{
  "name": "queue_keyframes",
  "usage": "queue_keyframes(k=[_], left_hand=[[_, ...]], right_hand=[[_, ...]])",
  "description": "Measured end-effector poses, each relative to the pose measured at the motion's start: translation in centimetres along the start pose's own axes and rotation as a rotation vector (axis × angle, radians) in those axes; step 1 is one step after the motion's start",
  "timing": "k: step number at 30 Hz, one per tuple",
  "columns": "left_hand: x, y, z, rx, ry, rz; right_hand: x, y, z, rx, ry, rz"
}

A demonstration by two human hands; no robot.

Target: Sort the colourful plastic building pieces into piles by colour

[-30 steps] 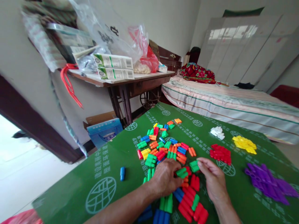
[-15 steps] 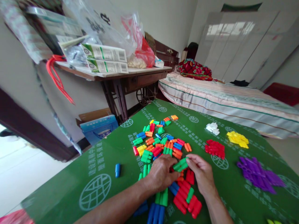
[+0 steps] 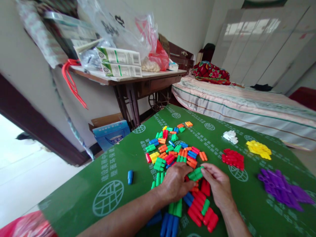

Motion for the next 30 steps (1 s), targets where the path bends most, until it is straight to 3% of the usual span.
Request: queue_keyframes(k=[7, 15, 17, 21, 25, 30], left_hand=[[-1.3, 0.3, 0.3, -0.015, -0.005, -0.052], [-1.5, 0.5, -0.2, 0.029, 0.000, -0.048], [-2.4, 0.7, -0.7, 0.029, 0.024, -0.026], [-6.3, 1.0, -2.9, -0.062, 0.183, 0.055], [-8.5, 0.8, -5.4, -0.193, 0.393, -0.119], [-8.1, 0.1, -6.3, -0.202, 0.478, -0.335]], right_hand=[[0.6, -0.3, -0.5, 0.019, 0.064, -0.047], [0.6, -0.3, -0.5, 0.039, 0.080, -0.049], [0.5, -0.2, -0.4, 0.046, 0.083, -0.036], [0.5, 0.0, -0.1, 0.049, 0.072, -0.030], [0.4, 0.0, 0.0, 0.045, 0.049, -0.028], [0.3, 0.0, 0.1, 0.046, 0.040, -0.015]])
Point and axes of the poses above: each hand's wrist, its own y-axis towards the middle knuckle, its own x-axis out of the palm, z = x × y, the point moved 5 cm from there along y, towards the middle knuckle, and after that the axes turned 12 degrees about x, right-handed, at the moved point
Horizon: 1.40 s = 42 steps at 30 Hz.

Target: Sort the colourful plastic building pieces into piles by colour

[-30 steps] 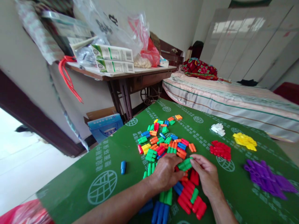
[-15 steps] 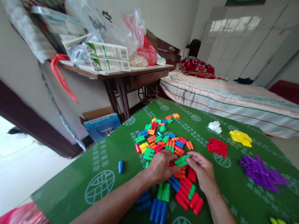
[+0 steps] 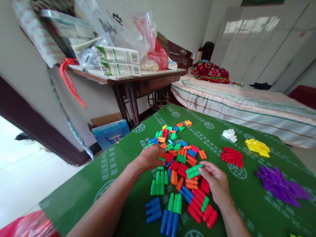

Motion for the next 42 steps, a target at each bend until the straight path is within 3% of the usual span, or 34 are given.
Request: queue_keyframes(k=[10, 15, 20, 25, 32, 42], left_hand=[[0.3, 0.2, -0.2, -0.059, 0.021, -0.003], [-0.3, 0.1, -0.5, -0.063, -0.217, 0.165], [0.0, 0.9, 1.3, 0.011, -0.485, 0.293], [1.1, 2.9, 3.1, -0.070, -0.195, 0.117], [0.6, 5.4, 4.9, -0.189, 0.018, -0.052], [1.2, 7.1, 6.5, -0.240, 0.079, -0.111]], right_hand=[[0.1, -0.1, -0.3, -0.017, -0.046, 0.018], [0.3, -0.3, -0.6, -0.063, -0.115, 0.035], [0.6, -0.4, -0.9, -0.136, -0.212, 0.091], [1.1, -0.8, -1.9, -0.233, -0.323, 0.083], [1.6, -0.8, -2.4, -0.339, -0.361, 0.075], [1.4, -0.1, -1.9, -0.421, -0.404, 0.116]])
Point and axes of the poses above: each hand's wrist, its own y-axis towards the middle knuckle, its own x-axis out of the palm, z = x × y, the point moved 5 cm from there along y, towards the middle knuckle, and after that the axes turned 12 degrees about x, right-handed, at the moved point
